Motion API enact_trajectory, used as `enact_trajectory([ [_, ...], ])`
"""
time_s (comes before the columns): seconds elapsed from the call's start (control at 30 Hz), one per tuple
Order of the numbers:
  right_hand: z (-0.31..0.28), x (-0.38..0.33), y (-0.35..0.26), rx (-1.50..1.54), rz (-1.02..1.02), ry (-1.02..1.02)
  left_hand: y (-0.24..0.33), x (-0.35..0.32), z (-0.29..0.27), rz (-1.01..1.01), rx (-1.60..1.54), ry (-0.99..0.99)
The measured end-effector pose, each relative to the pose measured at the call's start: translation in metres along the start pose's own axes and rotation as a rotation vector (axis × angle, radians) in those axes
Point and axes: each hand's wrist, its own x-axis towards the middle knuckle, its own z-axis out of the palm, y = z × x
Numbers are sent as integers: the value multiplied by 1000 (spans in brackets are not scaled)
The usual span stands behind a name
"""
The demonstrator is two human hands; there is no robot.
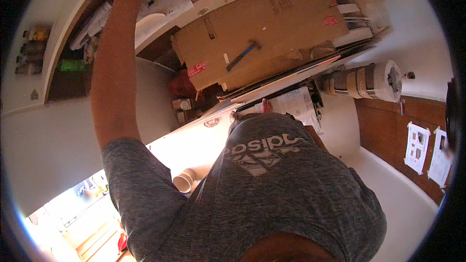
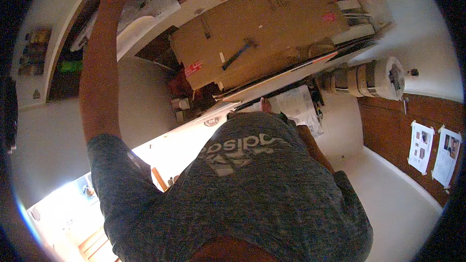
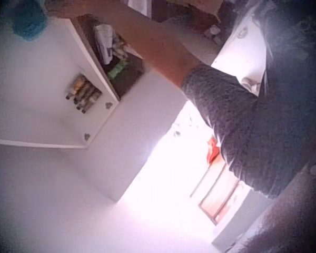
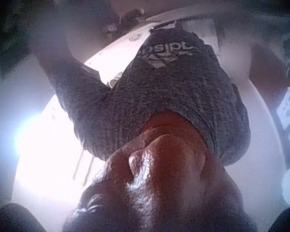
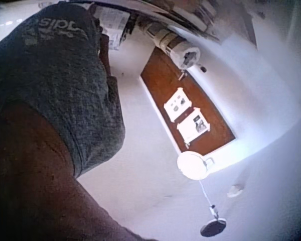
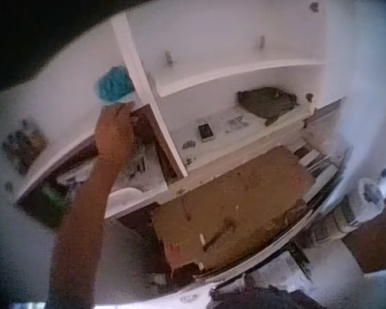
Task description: The person assembles a white wall cabinet by fitting a door panel and a trim strip. They use a hammer to secure the trim and adjust the door alignment. The person moves around the room to retrieve parts and tools during the process.
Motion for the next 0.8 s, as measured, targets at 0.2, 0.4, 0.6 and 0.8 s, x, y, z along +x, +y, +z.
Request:
enact_trajectory([
  [0.2, -9, 14, 10, -19, -44, -33, 1, -5, 2, -38, 1, 29],
  [0.4, -25, 52, 13, -42, -136, -21, 2, -1, 2, -97, -18, -84],
  [0.6, -192, 71, -86, 837, -146, 286, 39, -10, -5, -373, -159, 82],
  [0.8, -323, 117, -169, 1079, 103, 187, 114, -161, -40, -495, -325, -100],
])
